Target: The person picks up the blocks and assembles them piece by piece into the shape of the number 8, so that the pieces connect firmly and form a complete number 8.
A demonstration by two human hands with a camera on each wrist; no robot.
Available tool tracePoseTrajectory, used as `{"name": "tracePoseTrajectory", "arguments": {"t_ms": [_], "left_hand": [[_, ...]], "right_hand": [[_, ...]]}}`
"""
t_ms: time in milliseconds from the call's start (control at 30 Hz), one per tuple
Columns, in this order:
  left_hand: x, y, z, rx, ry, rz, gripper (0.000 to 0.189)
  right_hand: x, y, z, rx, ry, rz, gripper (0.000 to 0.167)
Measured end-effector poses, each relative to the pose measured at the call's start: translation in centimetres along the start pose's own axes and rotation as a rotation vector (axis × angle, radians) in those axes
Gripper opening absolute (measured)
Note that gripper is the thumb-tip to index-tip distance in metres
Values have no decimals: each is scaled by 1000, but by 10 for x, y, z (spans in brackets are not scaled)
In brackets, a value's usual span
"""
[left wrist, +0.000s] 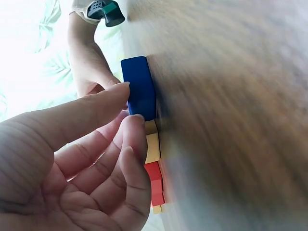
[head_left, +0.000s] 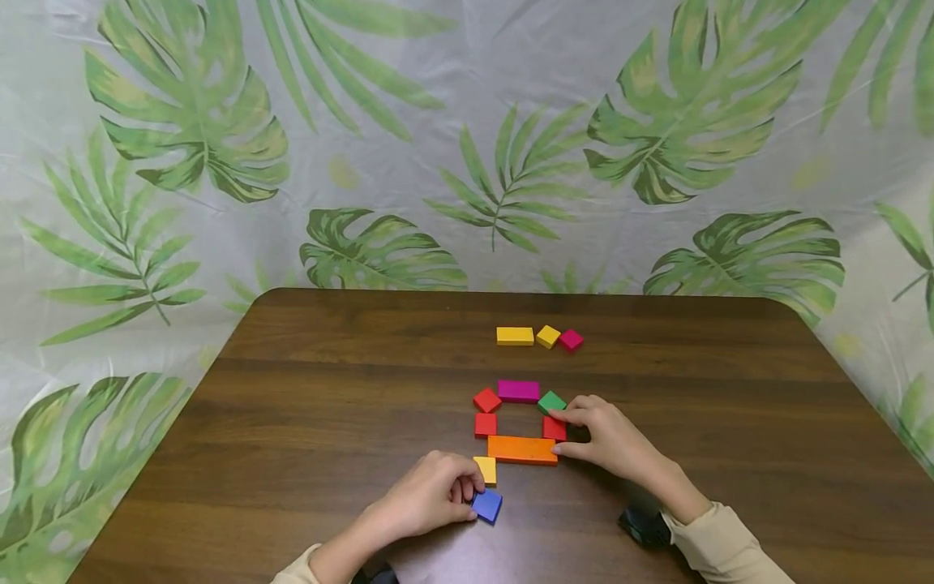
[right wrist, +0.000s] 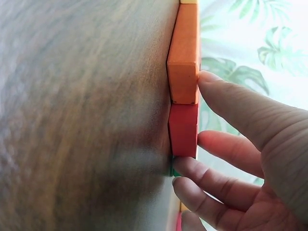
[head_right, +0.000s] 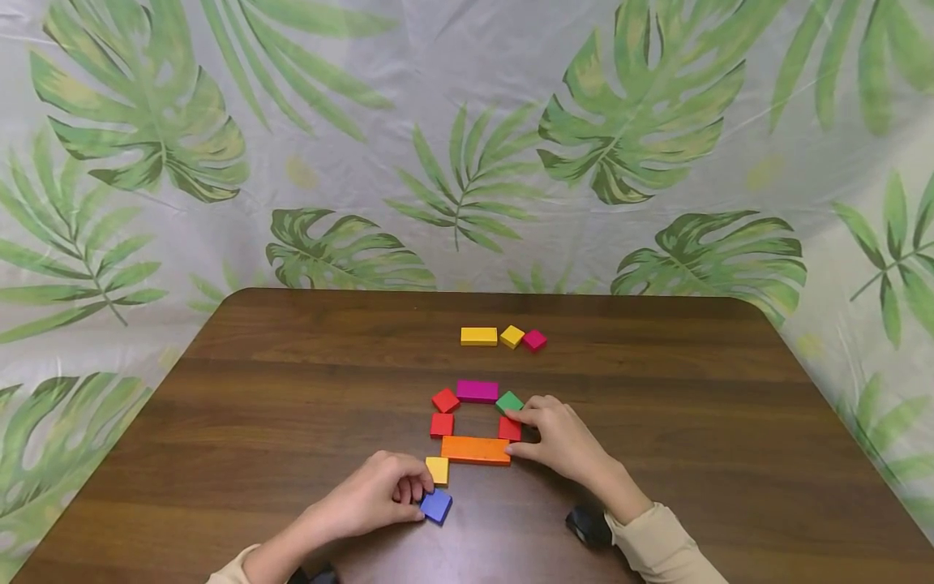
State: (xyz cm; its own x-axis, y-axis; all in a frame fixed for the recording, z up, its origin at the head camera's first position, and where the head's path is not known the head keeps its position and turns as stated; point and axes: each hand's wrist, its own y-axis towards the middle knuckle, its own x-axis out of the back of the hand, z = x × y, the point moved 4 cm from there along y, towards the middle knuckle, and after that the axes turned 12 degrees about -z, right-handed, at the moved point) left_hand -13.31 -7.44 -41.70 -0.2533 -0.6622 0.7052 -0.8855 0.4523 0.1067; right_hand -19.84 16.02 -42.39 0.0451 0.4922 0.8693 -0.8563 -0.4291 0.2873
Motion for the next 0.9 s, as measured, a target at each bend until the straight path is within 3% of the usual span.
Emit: {"name": "tracePoseTrajectory", "arguments": {"t_ms": [900], "left_hand": [[-2, 0, -3, -63, 36, -32, 15]], "right_hand": [[2, 0, 2, -11, 9, 13, 50]]}}
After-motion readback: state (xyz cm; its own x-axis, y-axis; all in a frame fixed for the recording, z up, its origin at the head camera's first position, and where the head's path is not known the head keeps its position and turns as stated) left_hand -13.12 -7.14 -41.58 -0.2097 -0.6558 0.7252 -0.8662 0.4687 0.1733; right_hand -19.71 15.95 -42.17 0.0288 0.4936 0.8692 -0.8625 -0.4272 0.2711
